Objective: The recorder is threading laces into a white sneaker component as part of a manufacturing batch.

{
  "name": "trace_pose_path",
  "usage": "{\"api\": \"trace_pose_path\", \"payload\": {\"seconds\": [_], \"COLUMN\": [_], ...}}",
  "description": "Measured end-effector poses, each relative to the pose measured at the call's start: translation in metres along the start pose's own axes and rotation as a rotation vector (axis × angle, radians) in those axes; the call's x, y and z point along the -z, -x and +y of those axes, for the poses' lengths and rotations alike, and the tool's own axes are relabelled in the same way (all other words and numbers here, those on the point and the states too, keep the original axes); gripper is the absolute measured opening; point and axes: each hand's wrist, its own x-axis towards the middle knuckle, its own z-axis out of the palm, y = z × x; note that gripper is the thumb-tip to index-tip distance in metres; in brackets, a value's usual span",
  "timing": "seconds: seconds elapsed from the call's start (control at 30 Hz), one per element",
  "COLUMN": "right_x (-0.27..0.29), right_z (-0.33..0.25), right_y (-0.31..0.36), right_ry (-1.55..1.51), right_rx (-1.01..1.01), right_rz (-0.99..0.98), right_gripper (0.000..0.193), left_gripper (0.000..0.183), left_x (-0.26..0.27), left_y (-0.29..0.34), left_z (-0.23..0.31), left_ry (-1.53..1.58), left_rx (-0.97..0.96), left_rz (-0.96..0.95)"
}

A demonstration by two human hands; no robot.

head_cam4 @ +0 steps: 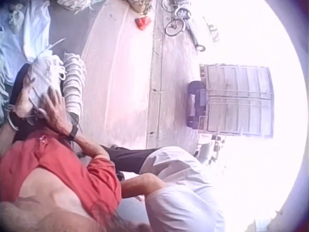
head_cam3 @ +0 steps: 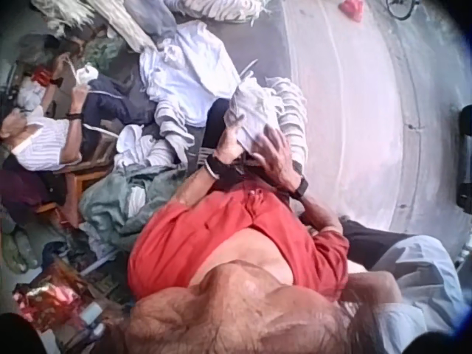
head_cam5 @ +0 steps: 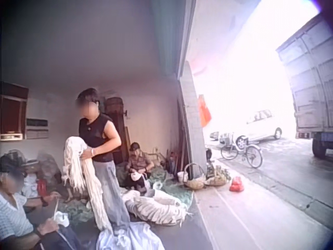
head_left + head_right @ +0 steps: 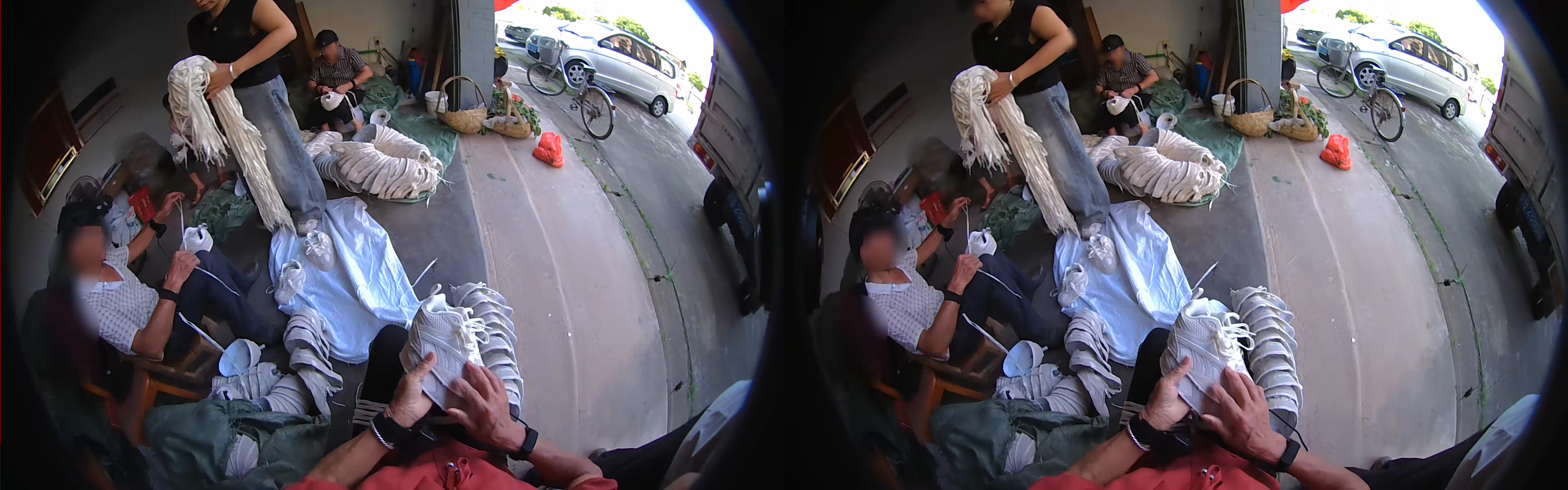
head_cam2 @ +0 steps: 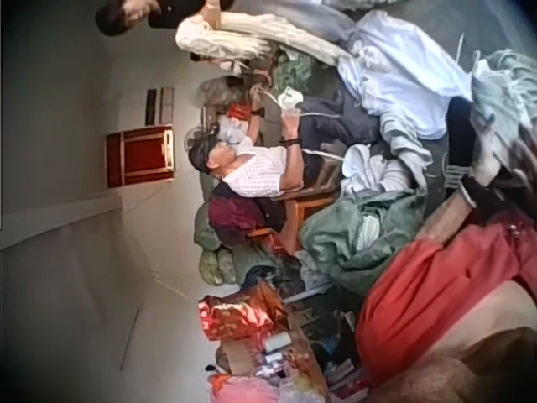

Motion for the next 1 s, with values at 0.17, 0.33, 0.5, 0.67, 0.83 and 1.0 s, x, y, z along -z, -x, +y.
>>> {"api": "trace_pose_path", "payload": {"seconds": [0.17,0.33,0.5,0.67,0.83,1.0], "right_x": [0.046,0.054,0.032,0.015,-0.009,-0.018], "right_z": [0.062,0.101,0.124,0.147,0.163,0.178], "right_y": [-0.031,-0.050,-0.036,-0.019,-0.016,-0.011], "right_ry": [-0.353,-1.060,-1.249,-1.429,-1.386,-1.506], "right_rx": [-0.355,-0.432,-0.648,-0.825,-0.973,-0.987], "right_rz": [0.372,0.039,-0.162,-0.064,-0.088,-0.184], "right_gripper": [0.040,0.049,0.045,0.033,0.031,0.033], "left_gripper": [0.057,0.058,0.058,0.051,0.057,0.075], "left_x": [0.027,0.041,0.032,0.025,0.040,0.036], "left_y": [0.000,-0.033,-0.068,-0.092,-0.089,-0.017], "left_z": [0.027,0.017,0.003,0.004,0.012,0.008], "left_ry": [-0.017,-0.082,-0.135,-0.189,-0.656,-0.570], "left_rx": [0.195,0.320,0.389,0.483,0.278,0.422], "left_rz": [-0.160,-0.302,-0.303,-0.257,-0.039,-0.018]}}
